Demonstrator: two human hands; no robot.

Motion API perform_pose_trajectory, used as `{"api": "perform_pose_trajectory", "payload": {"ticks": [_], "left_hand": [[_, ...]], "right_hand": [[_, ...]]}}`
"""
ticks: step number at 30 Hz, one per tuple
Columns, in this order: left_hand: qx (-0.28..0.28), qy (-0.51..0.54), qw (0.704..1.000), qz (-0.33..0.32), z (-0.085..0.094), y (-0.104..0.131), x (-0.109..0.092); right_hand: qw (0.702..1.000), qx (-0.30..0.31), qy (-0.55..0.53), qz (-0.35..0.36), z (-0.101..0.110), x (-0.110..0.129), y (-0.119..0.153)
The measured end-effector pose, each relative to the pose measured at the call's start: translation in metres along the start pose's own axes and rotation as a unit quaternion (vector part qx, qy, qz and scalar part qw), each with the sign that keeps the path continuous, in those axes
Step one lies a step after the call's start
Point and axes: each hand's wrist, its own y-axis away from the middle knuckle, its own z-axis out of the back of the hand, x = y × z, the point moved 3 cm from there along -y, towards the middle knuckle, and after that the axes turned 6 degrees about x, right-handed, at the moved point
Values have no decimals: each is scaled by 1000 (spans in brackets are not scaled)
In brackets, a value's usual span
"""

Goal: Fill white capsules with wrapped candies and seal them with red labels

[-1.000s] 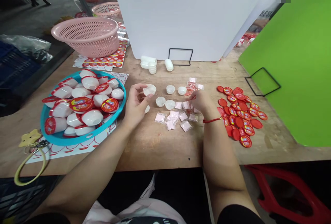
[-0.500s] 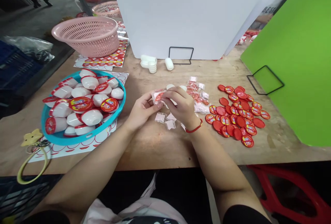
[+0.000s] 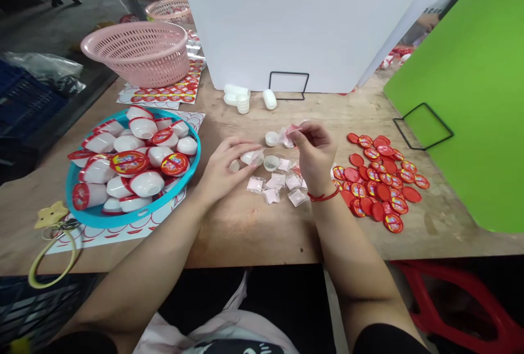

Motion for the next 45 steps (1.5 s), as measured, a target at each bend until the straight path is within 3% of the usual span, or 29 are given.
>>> {"api": "perform_pose_trajectory", "payload": {"ticks": [4, 8, 13, 16, 20, 28, 33, 36, 39, 40, 41, 43, 45], "left_hand": [[69, -36, 997, -21, -1, 1, -2], [15, 102, 993, 49, -5, 0, 2], [-6, 390, 907, 161, -21, 2, 4], [-9, 477, 859, 185, -26, 2, 2], [-13, 527, 822, 215, -25, 3, 2], [-69, 502, 823, 256, -21, 2, 11], [-86, 460, 853, 231, -17, 1, 7], [-74, 439, 871, 207, -14, 2, 4], [-63, 431, 880, 191, -11, 3, 3], [-58, 431, 881, 187, -10, 3, 3], [-56, 431, 881, 185, -10, 3, 2], [-61, 432, 880, 190, -9, 3, 0], [-72, 430, 876, 205, -8, 3, -3]], "right_hand": [[1000, -3, -2, -9, 1, -5, -4], [999, 52, 0, -13, -12, 1, 10], [974, 143, 142, 99, -31, 22, 30], [949, 170, 201, 176, -36, 28, 33], [930, 191, 235, 209, -33, 27, 26], [904, 261, 249, 228, -26, 24, 19], [906, 284, 204, 239, -26, 31, 19], [925, 266, 196, 186, -13, 42, 8], [936, 222, 268, 43, 22, 48, -12], [922, 224, 316, -22, 39, 48, -18], [888, 246, 378, -88, 55, 45, -23], [771, 329, 508, -197, 87, 36, -24], [657, 412, 579, -254, 111, 26, -16]]}}
